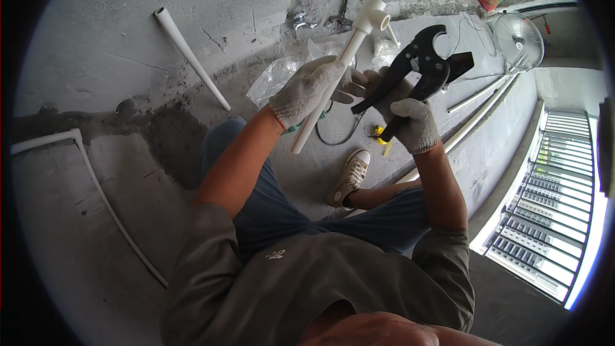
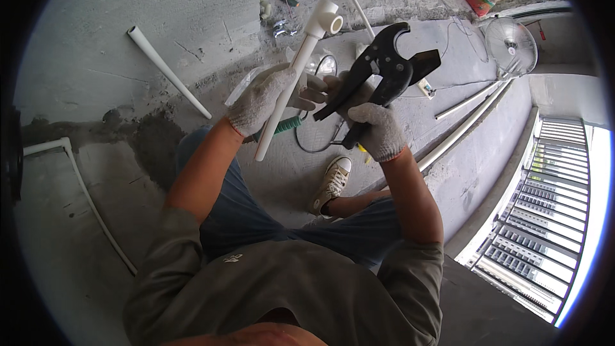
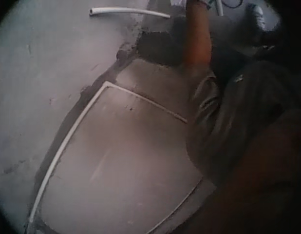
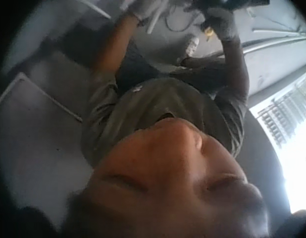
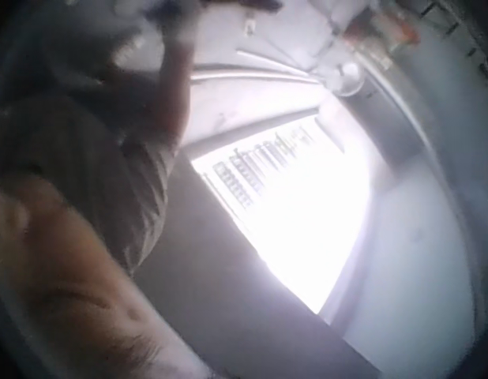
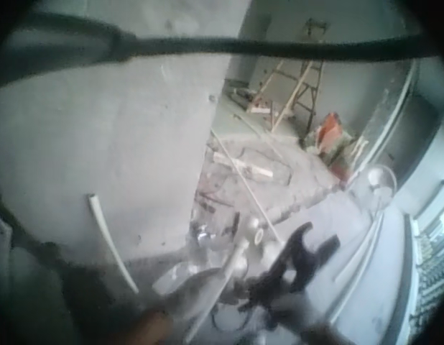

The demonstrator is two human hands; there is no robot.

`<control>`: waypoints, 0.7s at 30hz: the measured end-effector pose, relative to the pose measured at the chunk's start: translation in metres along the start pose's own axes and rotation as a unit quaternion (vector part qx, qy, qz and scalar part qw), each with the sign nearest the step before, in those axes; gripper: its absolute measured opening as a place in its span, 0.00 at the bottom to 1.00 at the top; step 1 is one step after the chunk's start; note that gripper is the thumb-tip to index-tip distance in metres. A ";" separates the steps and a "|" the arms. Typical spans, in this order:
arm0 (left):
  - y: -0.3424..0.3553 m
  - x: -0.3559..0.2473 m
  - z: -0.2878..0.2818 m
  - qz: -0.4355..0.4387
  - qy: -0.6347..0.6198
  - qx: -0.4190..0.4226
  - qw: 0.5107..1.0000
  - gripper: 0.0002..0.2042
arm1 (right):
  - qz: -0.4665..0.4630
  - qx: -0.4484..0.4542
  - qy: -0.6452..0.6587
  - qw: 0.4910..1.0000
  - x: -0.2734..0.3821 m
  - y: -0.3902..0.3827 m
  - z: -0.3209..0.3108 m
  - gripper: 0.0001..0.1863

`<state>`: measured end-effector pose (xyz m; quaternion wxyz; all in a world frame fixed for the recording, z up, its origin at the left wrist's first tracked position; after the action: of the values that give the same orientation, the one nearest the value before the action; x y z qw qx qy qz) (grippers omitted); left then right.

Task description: Measure, cut, and heat-fuse plastic water pipes and fittings.

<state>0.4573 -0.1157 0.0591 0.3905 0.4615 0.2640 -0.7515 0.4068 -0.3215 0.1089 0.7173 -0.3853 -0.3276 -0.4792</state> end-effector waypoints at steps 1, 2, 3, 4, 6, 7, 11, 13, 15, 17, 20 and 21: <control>-0.004 -0.013 0.001 -0.049 -0.038 0.008 0.998 0.18 | 0.014 -0.047 -0.082 0.995 0.006 -0.009 -0.010 0.32; -0.008 -0.022 0.001 -0.095 -0.074 0.015 0.993 0.17 | 0.027 -0.091 -0.162 0.982 0.012 -0.016 -0.018 0.28; -0.010 -0.019 -0.001 -0.100 -0.105 0.037 0.989 0.16 | 0.087 -0.099 -0.276 0.952 0.014 -0.020 -0.025 0.23; -0.012 -0.015 -0.001 -0.102 -0.107 0.037 0.988 0.16 | 0.146 -0.106 -0.383 0.906 0.012 -0.024 -0.030 0.19; -0.015 -0.006 0.000 -0.134 -0.044 0.049 0.989 0.14 | 0.161 -0.092 -0.479 0.858 -0.005 -0.028 -0.026 0.16; -0.016 -0.004 0.000 -0.169 -0.045 0.049 0.983 0.14 | 0.152 -0.080 -0.525 0.834 -0.009 -0.028 -0.022 0.18; -0.021 -0.008 0.007 -0.204 0.034 0.030 0.978 0.16 | 0.155 -0.038 -0.605 0.780 -0.010 -0.027 0.005 0.23; -0.021 -0.008 0.009 -0.215 0.033 0.042 0.975 0.17 | 0.165 -0.032 -0.622 0.765 -0.006 -0.027 0.014 0.24; -0.020 -0.006 0.009 -0.222 0.029 0.047 0.973 0.17 | 0.171 -0.026 -0.639 0.750 -0.008 -0.028 0.014 0.25; -0.021 -0.006 0.010 -0.229 0.026 0.051 0.972 0.17 | 0.069 -0.032 -0.692 0.718 -0.011 -0.030 0.013 0.25; -0.022 -0.008 0.011 -0.239 0.061 0.049 0.968 0.17 | 0.086 -0.028 -0.689 0.719 -0.008 -0.030 0.020 0.24; -0.022 -0.007 0.011 -0.238 0.058 0.050 0.968 0.17 | 0.087 -0.027 -0.688 0.720 -0.008 -0.031 0.020 0.24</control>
<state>0.4351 -0.1092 0.0713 0.1611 0.4470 0.3504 -0.8071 0.3728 -0.3084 0.1187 0.3223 -0.6551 -0.6828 -0.0265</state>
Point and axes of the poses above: each hand's wrist, its own y-axis towards the middle knuckle, its own z-axis out of the palm, x = y × z, the point moved 2 cm from there along y, towards the middle knuckle, and after that the axes turned 1 degree about -y, right-handed, at the moved point
